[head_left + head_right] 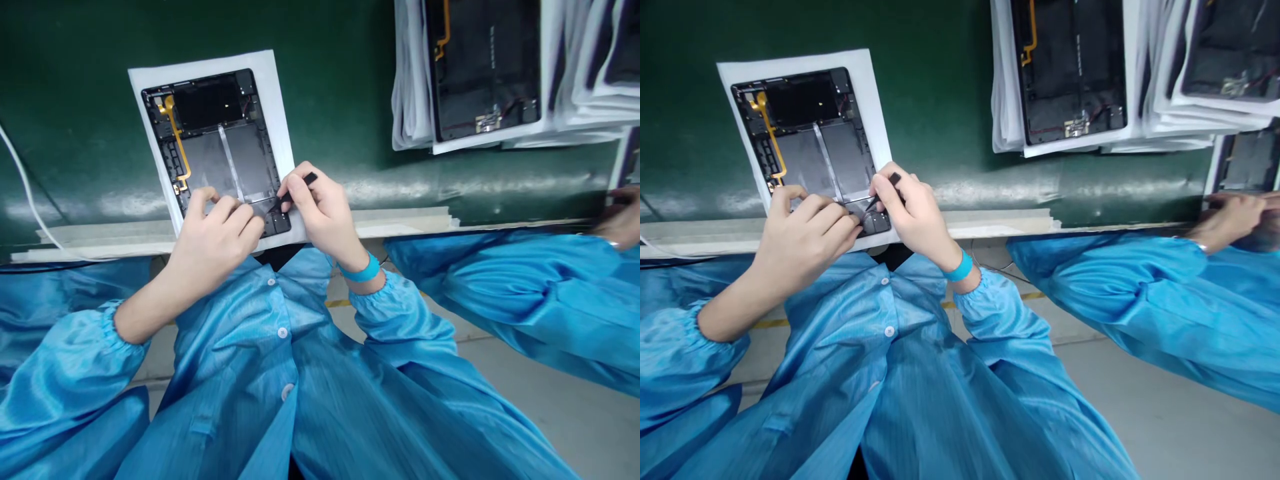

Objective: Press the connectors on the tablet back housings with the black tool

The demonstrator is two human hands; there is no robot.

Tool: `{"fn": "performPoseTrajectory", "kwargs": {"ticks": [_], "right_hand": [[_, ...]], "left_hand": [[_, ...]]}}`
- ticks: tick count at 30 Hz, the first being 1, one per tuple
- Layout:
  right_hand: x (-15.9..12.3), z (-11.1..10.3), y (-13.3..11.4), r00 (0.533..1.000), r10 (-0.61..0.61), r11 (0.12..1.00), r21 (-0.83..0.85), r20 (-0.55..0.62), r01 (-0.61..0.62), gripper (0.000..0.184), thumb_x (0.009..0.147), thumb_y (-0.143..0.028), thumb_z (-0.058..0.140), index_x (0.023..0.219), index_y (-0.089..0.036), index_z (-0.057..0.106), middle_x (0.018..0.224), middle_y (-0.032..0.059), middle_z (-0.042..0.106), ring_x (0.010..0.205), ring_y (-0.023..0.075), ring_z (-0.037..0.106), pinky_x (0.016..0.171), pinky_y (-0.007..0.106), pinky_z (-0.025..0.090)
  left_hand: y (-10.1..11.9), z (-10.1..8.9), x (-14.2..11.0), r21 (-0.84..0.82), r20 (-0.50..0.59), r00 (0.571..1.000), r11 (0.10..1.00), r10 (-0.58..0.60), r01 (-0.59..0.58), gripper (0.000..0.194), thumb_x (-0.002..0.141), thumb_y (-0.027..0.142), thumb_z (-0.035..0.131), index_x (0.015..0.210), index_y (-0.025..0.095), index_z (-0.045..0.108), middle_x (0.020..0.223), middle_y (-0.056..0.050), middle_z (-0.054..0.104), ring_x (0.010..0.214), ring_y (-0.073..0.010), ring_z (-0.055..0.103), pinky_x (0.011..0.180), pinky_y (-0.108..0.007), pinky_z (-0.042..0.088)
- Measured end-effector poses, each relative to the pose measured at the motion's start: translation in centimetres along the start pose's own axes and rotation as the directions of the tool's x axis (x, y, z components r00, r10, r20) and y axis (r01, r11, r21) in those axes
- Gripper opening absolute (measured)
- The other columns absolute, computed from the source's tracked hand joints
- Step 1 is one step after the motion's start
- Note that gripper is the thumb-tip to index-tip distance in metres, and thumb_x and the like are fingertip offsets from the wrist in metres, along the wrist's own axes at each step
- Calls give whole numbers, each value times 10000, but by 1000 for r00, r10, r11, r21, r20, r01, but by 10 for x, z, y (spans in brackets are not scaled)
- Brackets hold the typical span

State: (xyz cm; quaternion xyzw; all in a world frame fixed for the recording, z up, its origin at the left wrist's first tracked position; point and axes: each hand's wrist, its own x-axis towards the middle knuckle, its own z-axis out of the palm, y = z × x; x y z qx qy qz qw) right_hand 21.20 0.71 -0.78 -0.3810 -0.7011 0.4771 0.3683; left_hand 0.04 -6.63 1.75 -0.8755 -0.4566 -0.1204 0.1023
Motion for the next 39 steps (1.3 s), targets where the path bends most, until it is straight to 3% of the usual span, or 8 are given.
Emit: {"fn": "performPoseTrajectory", "kwargs": {"ticks": [5,10,16,22,26,33,39], "right_hand": [[-8,4,2,995,-105,991,-87,-4,104,438,1235,-517,428,981,-244,657,879,-15,734,808,161,696,942,389,517],[-13,5,5,971,-235,953,-183,50,240,380,1239,-431,440,989,-238,652,897,9,755,874,196,714,953,418,497],[-13,5,6,950,-301,929,-199,89,313,335,1242,-373,451,1016,-224,648,941,14,771,891,194,700,910,402,463],[-14,5,7,952,-286,928,-218,106,303,343,1241,-398,440,1012,-236,638,939,13,763,908,212,706,931,424,468],[-14,4,7,963,-243,936,-233,116,264,388,1242,-446,413,1006,-242,645,922,18,748,916,224,707,945,444,482],[-15,4,6,972,-197,946,-234,124,222,438,1240,-499,383,1007,-244,653,905,20,732,937,229,717,989,469,508],[-15,4,6,970,-219,943,-231,108,239,419,1240,-481,398,1003,-244,650,874,13,721,911,221,711,948,448,513]], "left_hand": [[-2,12,-9,-162,-68,991,981,-115,103,183,1154,271,644,1004,216,733,966,-48,796,990,-281,714,939,-507,500],[0,18,-15,-293,-42,961,923,-272,249,140,1149,334,679,1064,262,765,1090,-56,826,1190,-328,708,1000,-562,412],[2,16,-13,-327,12,950,897,-312,299,125,1145,340,683,1064,268,745,1110,-54,821,1227,-346,701,1011,-580,387],[-1,14,-12,-363,117,928,854,-355,372,156,1135,394,672,1062,270,732,1139,-75,804,1285,-388,692,1060,-624,415],[-7,7,-19,-388,172,934,850,-313,356,130,1140,402,661,1118,308,748,1209,-67,809,1327,-382,710,1110,-671,440],[-22,-4,-41,-385,130,986,912,-101,144,198,1139,287,676,1300,385,735,1386,-24,821,1361,-342,768,1098,-640,536],[-22,0,-42,-338,143,987,934,-70,115,275,1137,291,659,1367,408,752,1412,-33,813,1360,-372,770,1108,-666,560]]}}
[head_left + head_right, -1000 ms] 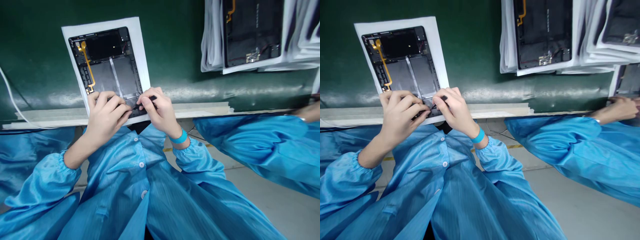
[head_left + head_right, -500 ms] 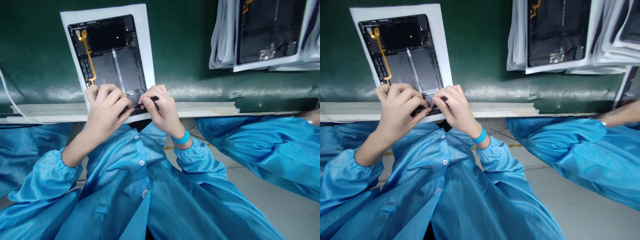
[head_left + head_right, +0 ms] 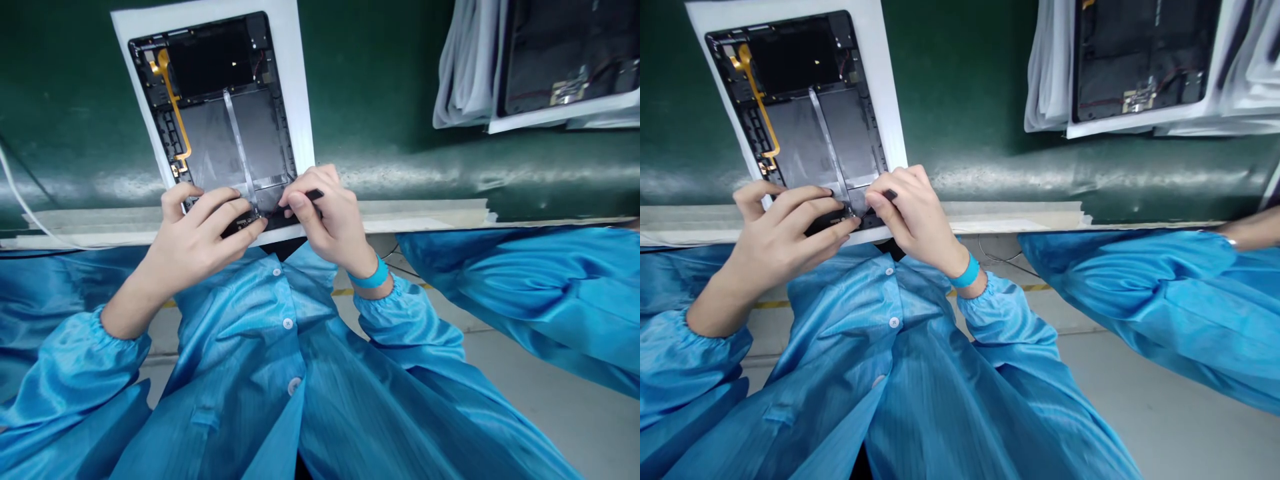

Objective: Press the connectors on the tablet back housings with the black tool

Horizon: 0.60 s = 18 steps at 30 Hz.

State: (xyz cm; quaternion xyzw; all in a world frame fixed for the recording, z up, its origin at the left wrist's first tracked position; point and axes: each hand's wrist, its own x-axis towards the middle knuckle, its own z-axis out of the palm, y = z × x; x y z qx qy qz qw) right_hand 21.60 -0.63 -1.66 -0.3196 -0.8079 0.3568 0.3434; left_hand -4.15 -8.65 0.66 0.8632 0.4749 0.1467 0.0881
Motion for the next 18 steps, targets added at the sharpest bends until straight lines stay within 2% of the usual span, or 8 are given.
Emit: {"fn": "performPoseTrajectory", "kwargs": {"ticks": [5,11,15,18], "right_hand": [[-1,0,0,1000,23,999,35,-2,-23,427,1234,-505,390,1000,-263,653,870,21,722,891,233,697,944,473,529],[-1,1,1,999,-11,997,79,32,8,399,1236,-474,404,1027,-254,665,880,5,737,914,218,712,1044,493,521],[-1,1,4,999,-19,998,61,43,17,390,1236,-470,406,1039,-255,664,890,10,736,908,219,698,1039,489,520],[-1,2,6,998,-30,999,45,49,27,385,1236,-478,404,1049,-257,658,893,10,734,891,220,688,1022,486,527]], "left_hand": [[2,-5,3,-19,92,993,997,-74,77,272,1150,309,623,1339,432,776,1419,-43,813,1383,-379,755,1101,-690,553],[-2,-8,8,-77,151,984,991,-99,112,236,1163,383,610,1314,401,790,1474,-75,781,1415,-412,720,1118,-771,510],[-5,-7,12,-133,197,972,979,-125,153,220,1156,398,622,1285,390,800,1475,-61,776,1433,-426,696,1154,-843,455],[-7,-7,14,-149,211,970,977,-121,155,218,1145,413,639,1269,348,807,1432,-79,787,1431,-424,689,1184,-849,428]]}}
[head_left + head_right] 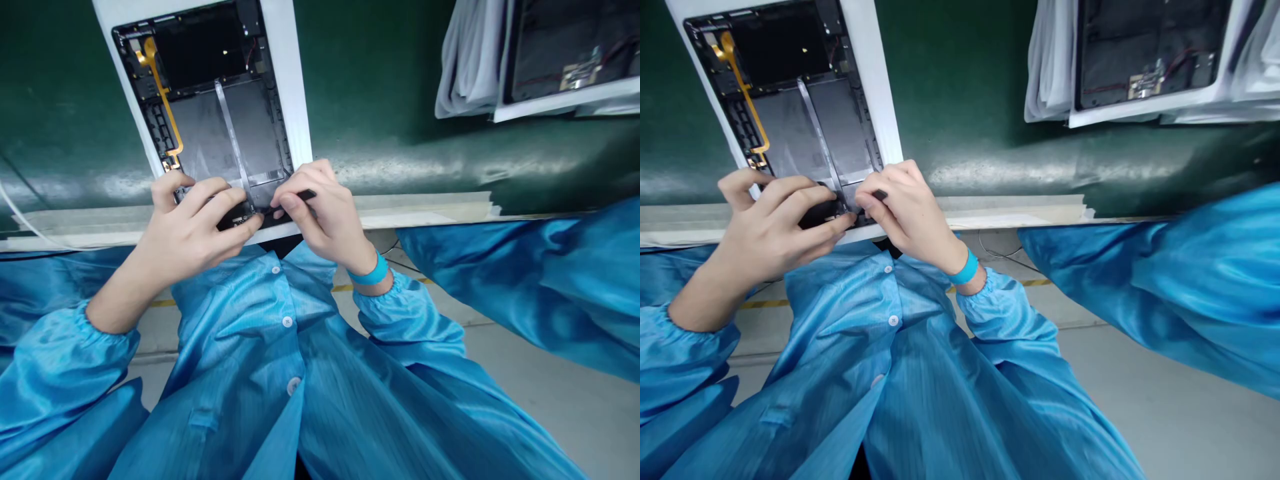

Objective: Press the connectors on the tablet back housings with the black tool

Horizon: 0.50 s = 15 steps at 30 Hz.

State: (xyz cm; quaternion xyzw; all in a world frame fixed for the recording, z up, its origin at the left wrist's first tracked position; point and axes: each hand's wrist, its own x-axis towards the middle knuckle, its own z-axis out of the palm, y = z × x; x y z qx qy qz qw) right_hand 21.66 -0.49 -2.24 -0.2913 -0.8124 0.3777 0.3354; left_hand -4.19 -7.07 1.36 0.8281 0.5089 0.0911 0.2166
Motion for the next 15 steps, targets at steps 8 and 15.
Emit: {"fn": "performPoseTrajectory", "kwargs": {"ticks": [8,15], "right_hand": [[1,2,2,1000,10,1000,-14,15,-10,424,1233,-524,385,1053,-255,659,921,19,727,919,225,693,1106,548,528],[1,0,2,998,31,999,-18,50,-30,465,1223,-570,358,1063,-266,671,953,40,731,961,251,698,1147,611,528]], "left_hand": [[-7,-4,-2,14,13,999,999,53,-53,216,1127,419,667,1290,365,798,1440,-56,790,1429,-403,696,1214,-816,451],[-8,-9,5,-19,18,997,997,69,-69,144,1116,403,659,1093,361,794,1365,-26,801,1396,-394,717,1200,-825,448]]}}
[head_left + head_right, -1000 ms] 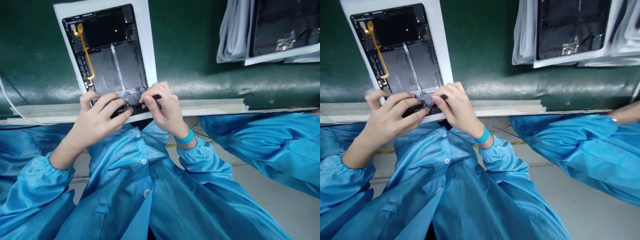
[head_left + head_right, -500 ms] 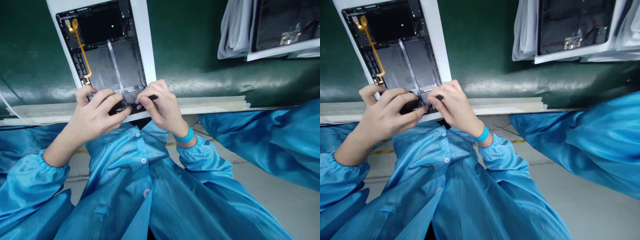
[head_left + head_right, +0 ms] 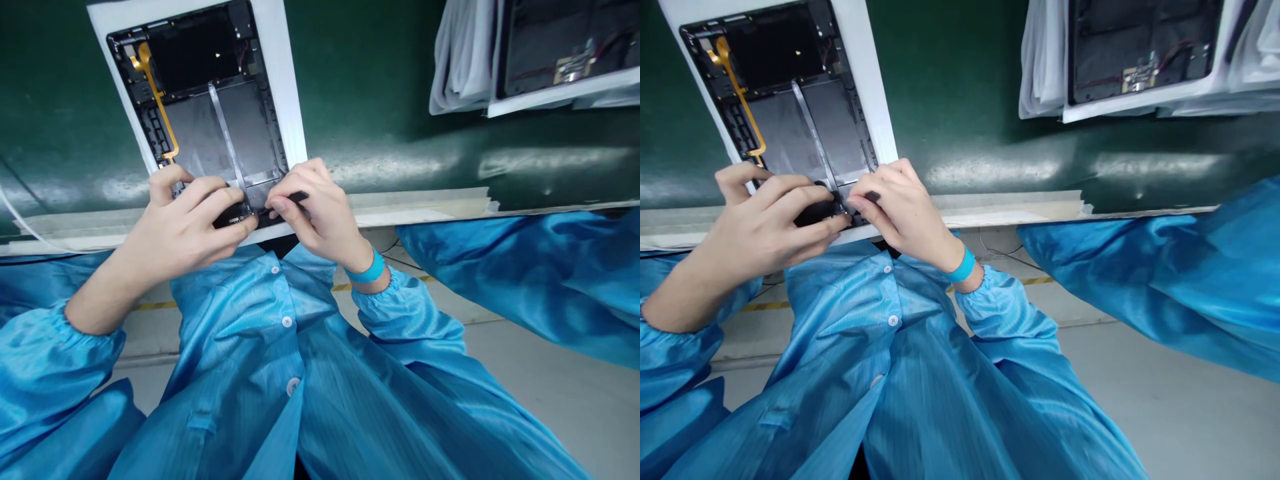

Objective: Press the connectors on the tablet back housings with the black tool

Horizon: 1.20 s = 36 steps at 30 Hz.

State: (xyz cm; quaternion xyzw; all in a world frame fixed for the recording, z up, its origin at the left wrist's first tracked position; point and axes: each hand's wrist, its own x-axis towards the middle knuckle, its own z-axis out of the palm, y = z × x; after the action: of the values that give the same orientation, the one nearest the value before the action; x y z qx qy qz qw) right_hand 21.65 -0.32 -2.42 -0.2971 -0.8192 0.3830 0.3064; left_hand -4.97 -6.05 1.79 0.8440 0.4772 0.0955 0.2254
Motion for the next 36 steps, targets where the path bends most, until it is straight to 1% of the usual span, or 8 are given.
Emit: {"fn": "performPoseTrajectory", "kwargs": {"ticks": [4,9,15,20,24,27,32,36], "right_hand": [[0,0,0,1000,2,1000,-8,8,-2,472,1224,-577,347,1078,-264,669,960,40,722,989,256,698,1163,617,523],[0,0,-1,1000,-20,999,-26,9,20,457,1231,-560,342,1076,-266,656,978,31,710,970,239,687,1159,595,532],[2,0,0,999,-27,999,-46,28,28,473,1238,-554,322,1076,-267,661,969,19,690,975,225,680,1166,588,538],[3,-1,-1,999,-8,998,-64,47,11,500,1239,-566,283,1105,-264,658,983,23,713,975,223,690,1124,570,552],[3,-2,-1,999,-32,997,-64,29,34,496,1244,-560,268,1119,-264,646,981,19,718,972,220,701,1094,544,555],[4,-2,-1,999,-35,996,-78,31,37,511,1242,-568,254,1121,-268,650,978,17,706,980,219,702,1103,546,557],[4,0,0,999,-32,996,-84,41,35,539,1237,-589,252,1108,-272,669,964,10,684,965,211,688,1135,566,557],[7,-1,0,999,-28,995,-90,26,31,538,1229,-611,276,1085,-267,664,969,12,691,962,211,689,1140,554,546]], "left_hand": [[-6,1,-1,52,2,996,995,85,-85,223,1146,414,623,1233,327,809,1419,-88,774,1396,-415,690,1191,-852,412],[-14,3,-3,165,19,983,969,182,-183,259,1157,395,623,1340,322,792,1470,-108,753,1381,-388,676,1159,-796,429],[-21,6,-1,196,-24,974,956,226,-217,190,1140,403,644,1261,368,786,1440,-60,771,1341,-354,697,1172,-735,392],[-24,6,1,300,-112,917,893,382,-335,202,1141,401,658,1331,394,727,1416,-3,783,1264,-274,705,1156,-603,383],[-24,5,2,310,-118,913,888,390,-340,209,1143,365,652,1333,401,730,1401,29,780,1263,-255,709,1188,-559,333],[-25,5,1,265,-126,910,897,395,-353,196,1121,367,700,1311,388,745,1395,20,781,1249,-274,713,1204,-582,312],[-22,4,0,207,-24,963,944,268,-257,186,1157,387,651,1312,363,750,1437,-20,767,1323,-323,672,1221,-733,316],[-18,3,1,295,-89,930,901,357,-318,189,1138,355,680,1307,335,762,1427,-73,767,1269,-349,687,1134,-777,418]]}}
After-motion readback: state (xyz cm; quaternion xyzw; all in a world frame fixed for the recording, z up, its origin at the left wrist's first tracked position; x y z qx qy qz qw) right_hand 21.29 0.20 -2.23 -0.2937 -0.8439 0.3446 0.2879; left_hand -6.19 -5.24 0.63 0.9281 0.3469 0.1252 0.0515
